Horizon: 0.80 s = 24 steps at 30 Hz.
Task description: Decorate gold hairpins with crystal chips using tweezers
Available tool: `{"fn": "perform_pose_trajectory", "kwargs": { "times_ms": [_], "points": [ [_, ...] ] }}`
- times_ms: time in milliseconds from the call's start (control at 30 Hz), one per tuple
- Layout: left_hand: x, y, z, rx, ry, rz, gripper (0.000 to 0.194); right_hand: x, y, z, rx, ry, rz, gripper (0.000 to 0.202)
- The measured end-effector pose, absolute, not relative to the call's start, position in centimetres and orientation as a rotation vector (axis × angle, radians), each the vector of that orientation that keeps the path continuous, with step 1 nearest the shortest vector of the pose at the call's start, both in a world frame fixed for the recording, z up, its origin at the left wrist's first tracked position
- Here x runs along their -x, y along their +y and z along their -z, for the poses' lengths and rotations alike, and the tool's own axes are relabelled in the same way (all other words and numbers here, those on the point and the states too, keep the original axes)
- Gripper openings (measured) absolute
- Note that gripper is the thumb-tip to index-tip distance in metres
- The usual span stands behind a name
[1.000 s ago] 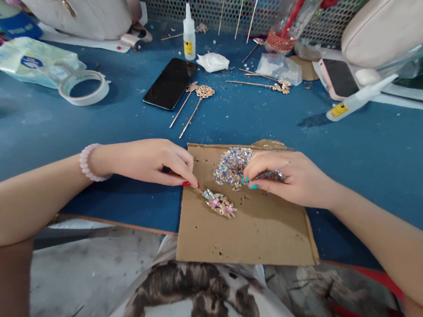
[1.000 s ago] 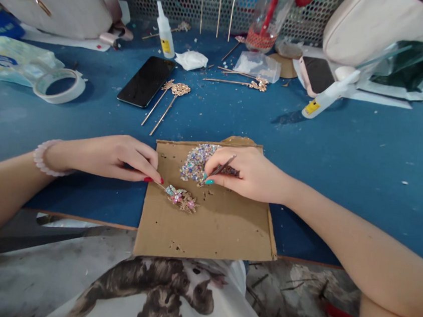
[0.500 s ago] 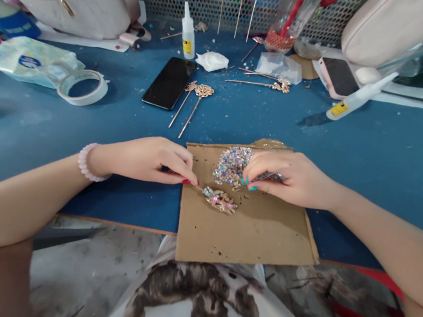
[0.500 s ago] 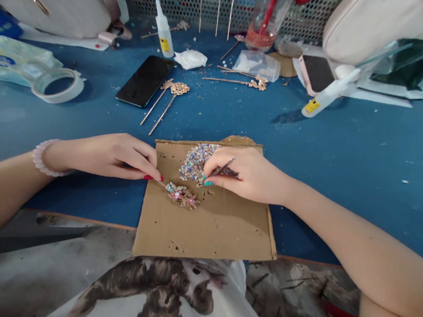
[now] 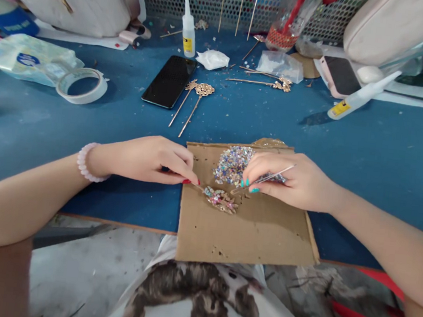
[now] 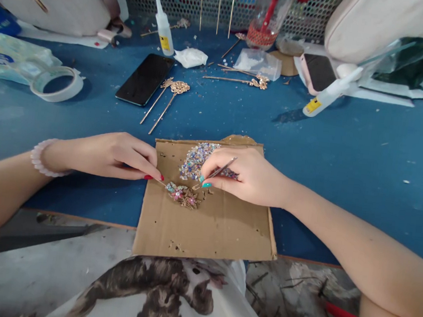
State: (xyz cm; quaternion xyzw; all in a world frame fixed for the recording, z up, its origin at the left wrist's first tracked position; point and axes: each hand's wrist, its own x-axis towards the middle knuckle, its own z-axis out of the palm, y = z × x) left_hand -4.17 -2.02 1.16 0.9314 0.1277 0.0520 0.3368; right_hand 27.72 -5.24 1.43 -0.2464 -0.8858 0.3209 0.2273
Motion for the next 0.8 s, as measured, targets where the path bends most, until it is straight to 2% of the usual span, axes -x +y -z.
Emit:
{"fn": "perform_pose_trajectory", "kwargs": {
  "times_ms": [800],
  "points": [
    [4.27,-2.02,-1.19,-2.458,0.318,-0.158,0.028,-27.96,-5.36,-1.22,0.623,-2.488,-0.854,0.010]
  ]
}}
